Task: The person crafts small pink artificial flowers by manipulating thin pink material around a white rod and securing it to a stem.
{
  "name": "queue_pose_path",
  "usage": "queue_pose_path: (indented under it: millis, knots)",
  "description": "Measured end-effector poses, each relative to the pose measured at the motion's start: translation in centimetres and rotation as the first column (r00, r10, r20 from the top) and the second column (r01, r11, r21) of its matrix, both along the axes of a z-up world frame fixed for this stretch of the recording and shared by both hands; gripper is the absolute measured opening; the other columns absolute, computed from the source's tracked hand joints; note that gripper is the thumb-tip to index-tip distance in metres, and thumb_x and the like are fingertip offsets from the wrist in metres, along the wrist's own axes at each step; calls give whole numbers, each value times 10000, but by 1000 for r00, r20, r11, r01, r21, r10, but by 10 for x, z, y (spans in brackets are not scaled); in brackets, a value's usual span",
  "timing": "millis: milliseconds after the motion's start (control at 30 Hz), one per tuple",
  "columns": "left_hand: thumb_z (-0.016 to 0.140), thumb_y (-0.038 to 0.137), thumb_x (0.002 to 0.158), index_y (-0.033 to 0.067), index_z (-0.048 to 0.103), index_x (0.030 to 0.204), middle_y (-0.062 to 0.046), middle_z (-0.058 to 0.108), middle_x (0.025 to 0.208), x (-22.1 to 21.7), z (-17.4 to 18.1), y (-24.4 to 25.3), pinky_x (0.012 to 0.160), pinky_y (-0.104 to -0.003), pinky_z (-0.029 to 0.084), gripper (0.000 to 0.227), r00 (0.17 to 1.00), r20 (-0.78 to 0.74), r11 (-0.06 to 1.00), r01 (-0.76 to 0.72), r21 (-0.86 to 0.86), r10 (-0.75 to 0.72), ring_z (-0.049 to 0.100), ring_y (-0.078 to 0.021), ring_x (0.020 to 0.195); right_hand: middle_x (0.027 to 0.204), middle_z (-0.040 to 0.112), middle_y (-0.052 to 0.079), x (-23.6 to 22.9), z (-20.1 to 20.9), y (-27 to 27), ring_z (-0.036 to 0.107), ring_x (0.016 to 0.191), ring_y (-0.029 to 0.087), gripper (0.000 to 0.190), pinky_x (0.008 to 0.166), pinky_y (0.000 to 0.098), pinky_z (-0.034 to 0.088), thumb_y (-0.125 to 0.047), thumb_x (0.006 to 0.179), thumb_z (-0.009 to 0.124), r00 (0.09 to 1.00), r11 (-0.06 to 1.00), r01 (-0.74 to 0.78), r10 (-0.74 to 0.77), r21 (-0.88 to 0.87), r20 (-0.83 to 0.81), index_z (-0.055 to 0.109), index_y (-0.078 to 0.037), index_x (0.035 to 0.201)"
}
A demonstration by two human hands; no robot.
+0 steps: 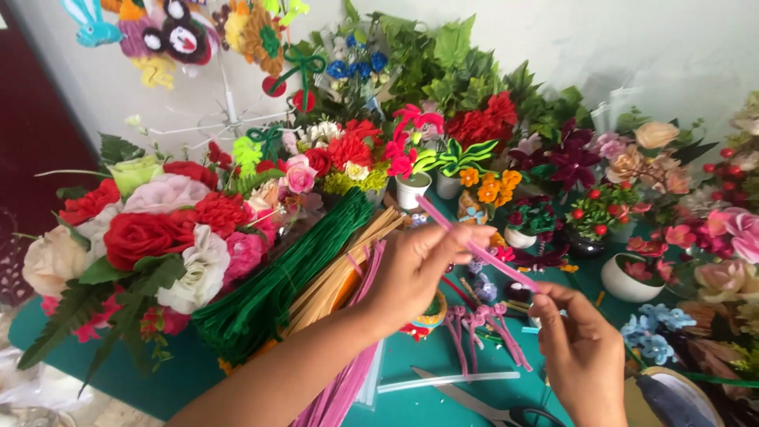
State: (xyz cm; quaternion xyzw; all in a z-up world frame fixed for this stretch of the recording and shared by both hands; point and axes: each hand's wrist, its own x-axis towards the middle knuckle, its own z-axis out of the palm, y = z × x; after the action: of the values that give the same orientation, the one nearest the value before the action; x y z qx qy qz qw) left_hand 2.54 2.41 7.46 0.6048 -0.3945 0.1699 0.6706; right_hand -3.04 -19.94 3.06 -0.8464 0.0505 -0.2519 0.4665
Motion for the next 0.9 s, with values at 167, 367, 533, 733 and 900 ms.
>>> queue_pose_path:
  millis: [167,367,533,733,900]
  knots:
    - [512,355,1067,59,733,1094,-134,784,1101,26,5,-17,764,-284,657,371,964,-263,973,-24,-230,-39,780,-226,1002,808,778,27,-3,-8,-8,648,768,113,220,703,273,497,-221,930,713,978,977,-208,209,36,-25,865,-70,979]
    - [705,218,927,-30,698,1268,-259,766,1074,36,0,-21,758,-403,683,422,901,-404,900,-39,-433,-156,768,-263,807,717,752,226,1,-15,-1,597,413,316,275,452,378,472,-106,977,662,861,786,-400,499,471,-101,738,103,815]
    - [584,228,1021,-27,633,1378,-179,750,966,47,-8,-10,734,-370,673,441,887,-437,899,-64,-433,-147,754,-238,821,748,800,268,8,-29,9,621,448,332,216,498,386,484,-78,957,670,831,785,-355,514,508,-213,777,101,1013]
    - [556,252,1033,26,675,1314,-137,758,962,51,1,5,812,-394,654,380,860,-504,897,-160,-411,-77,759,-263,898,759,792,251,17,-42,9,602,443,318,204,476,381,470,-77,969,672,792,813,-353,523,464,-315,782,94,960]
    - [554,218,1053,18,666,1267,-144,750,985,65,-1,21,807,-369,651,314,905,-419,858,-160,-489,-70,743,-246,897,756,782,253,22,-44,-3,567,463,305,225,443,392,482,-61,969,661,799,793,-383,542,475,-261,799,110,922]
